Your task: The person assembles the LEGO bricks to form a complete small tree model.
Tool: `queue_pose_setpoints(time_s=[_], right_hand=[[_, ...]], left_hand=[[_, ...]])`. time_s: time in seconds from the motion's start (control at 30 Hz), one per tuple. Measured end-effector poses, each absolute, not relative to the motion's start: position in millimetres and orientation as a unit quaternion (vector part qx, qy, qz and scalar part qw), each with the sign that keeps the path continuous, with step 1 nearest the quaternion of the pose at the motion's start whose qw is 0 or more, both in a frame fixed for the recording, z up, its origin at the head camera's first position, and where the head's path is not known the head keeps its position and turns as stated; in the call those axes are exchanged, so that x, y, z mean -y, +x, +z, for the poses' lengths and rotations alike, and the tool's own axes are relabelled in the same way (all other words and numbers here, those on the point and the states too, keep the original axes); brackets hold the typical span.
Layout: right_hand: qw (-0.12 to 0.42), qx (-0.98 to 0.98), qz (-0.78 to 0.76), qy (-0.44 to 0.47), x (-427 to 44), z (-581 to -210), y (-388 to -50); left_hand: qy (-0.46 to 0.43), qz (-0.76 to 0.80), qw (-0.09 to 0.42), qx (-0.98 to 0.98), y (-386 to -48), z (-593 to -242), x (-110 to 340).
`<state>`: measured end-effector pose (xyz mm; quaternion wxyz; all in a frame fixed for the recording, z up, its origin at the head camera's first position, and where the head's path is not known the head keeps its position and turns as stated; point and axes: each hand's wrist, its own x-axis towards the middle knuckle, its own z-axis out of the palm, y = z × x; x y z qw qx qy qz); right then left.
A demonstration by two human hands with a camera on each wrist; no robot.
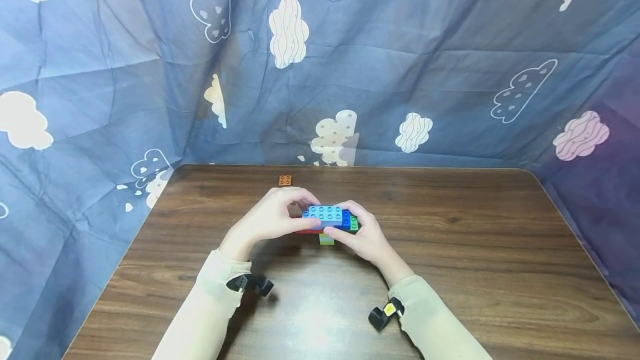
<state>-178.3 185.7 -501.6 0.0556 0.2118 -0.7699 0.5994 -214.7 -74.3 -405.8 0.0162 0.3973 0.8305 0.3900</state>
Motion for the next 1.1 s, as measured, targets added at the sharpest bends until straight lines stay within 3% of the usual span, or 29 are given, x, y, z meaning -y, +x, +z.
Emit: queue_pose_setpoints(time_s=[0.53, 0.8, 1.1], right_hand=[[0.053, 0.773, 0.599, 0.2, -185, -500, -177], [0.05, 0.776, 0.599, 0.192, -185, -501, -177], [0.044, 0.783, 0.592, 0.186, -186, -499, -177]], left_hand=[[0.367, 0.419, -0.016, -0.83, -217, -395, 94], [0.362, 0.412, -0.003, -0.836, -218, -397, 95], [0.286, 0.404, -0.072, -0.866, -231, -410, 106]])
